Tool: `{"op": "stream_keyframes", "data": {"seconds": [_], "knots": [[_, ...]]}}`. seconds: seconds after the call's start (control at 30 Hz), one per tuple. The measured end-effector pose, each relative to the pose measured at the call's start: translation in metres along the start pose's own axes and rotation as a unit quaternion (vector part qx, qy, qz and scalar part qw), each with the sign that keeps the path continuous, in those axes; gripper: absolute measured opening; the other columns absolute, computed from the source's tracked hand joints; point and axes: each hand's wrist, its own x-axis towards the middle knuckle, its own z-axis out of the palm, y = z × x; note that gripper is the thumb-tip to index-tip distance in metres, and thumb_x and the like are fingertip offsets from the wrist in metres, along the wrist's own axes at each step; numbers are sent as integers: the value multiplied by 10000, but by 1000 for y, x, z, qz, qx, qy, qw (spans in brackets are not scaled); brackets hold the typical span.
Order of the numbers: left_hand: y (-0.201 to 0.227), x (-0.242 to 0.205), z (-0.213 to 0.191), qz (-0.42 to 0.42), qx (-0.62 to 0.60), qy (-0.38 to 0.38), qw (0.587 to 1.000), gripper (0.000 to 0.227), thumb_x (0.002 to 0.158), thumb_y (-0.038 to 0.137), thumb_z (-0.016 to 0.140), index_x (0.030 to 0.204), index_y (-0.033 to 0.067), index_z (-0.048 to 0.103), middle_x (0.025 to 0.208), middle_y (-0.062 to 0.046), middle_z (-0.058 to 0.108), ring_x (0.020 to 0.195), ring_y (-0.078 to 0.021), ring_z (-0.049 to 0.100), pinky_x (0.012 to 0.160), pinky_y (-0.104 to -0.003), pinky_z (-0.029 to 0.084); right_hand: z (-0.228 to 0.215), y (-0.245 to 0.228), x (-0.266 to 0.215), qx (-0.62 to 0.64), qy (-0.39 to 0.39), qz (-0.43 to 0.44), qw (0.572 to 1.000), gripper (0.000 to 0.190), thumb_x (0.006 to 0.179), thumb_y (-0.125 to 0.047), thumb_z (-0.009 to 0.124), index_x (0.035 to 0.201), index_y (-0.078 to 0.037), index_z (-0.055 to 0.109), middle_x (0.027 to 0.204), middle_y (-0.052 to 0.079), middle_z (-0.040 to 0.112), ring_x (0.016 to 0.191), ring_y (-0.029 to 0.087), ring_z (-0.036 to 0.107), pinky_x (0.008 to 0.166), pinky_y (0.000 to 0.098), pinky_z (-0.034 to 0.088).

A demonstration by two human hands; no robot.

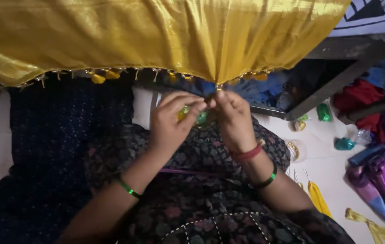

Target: Adding decorative yellow tassels to the edge of a gold fabric using a comb and scissors.

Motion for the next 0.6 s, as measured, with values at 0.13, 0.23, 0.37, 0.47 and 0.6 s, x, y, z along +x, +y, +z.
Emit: {"op": "stream_keyframes", "data": {"seconds": [0.13, 0.23, 0.37, 0.47, 0.6], "knots": [[22, 23, 1, -71, -26, -18, 997, 195, 1015, 199, 718, 1009, 10, 766, 927, -128, 736, 824, -229, 703, 727, -355, 553, -5, 18, -19, 88, -7, -18, 996, 318, 1112, -314, 569, 980, -35, 642, 952, 31, 677, 867, 115, 621, 804, 286, 507], [14, 29, 14, -272, -211, -106, 933, 257, 1049, 218, 679, 1035, -21, 770, 850, -165, 708, 701, -234, 633, 619, -380, 493, -10, 16, -31, 138, -47, 9, 989, 316, 1126, -334, 549, 1027, -45, 630, 950, 37, 680, 906, 158, 666, 844, 316, 542], [-6, 32, 27, -339, -426, -111, 831, 262, 1041, 198, 645, 1116, -25, 759, 924, -131, 745, 741, -182, 637, 672, -338, 512, -22, 4, -45, 90, -21, 127, 988, 383, 1081, -373, 508, 1095, -22, 660, 889, 73, 717, 800, 197, 705, 680, 327, 534], [-6, 35, 28, -308, -415, -92, 851, 251, 1015, 181, 647, 1113, -28, 748, 1004, -124, 783, 889, -139, 711, 831, -296, 568, -25, -6, -53, 78, -46, 136, 987, 444, 1034, -414, 473, 1108, -23, 670, 851, 78, 733, 734, 199, 716, 702, 342, 579], [-6, 33, 31, -307, -419, -84, 850, 253, 1003, 171, 656, 1092, -48, 748, 995, -135, 785, 903, -156, 734, 847, -306, 582, -32, -3, -64, 83, -36, 156, 984, 434, 1073, -388, 504, 1060, 10, 676, 763, 98, 712, 652, 206, 694, 664, 347, 564]]}}
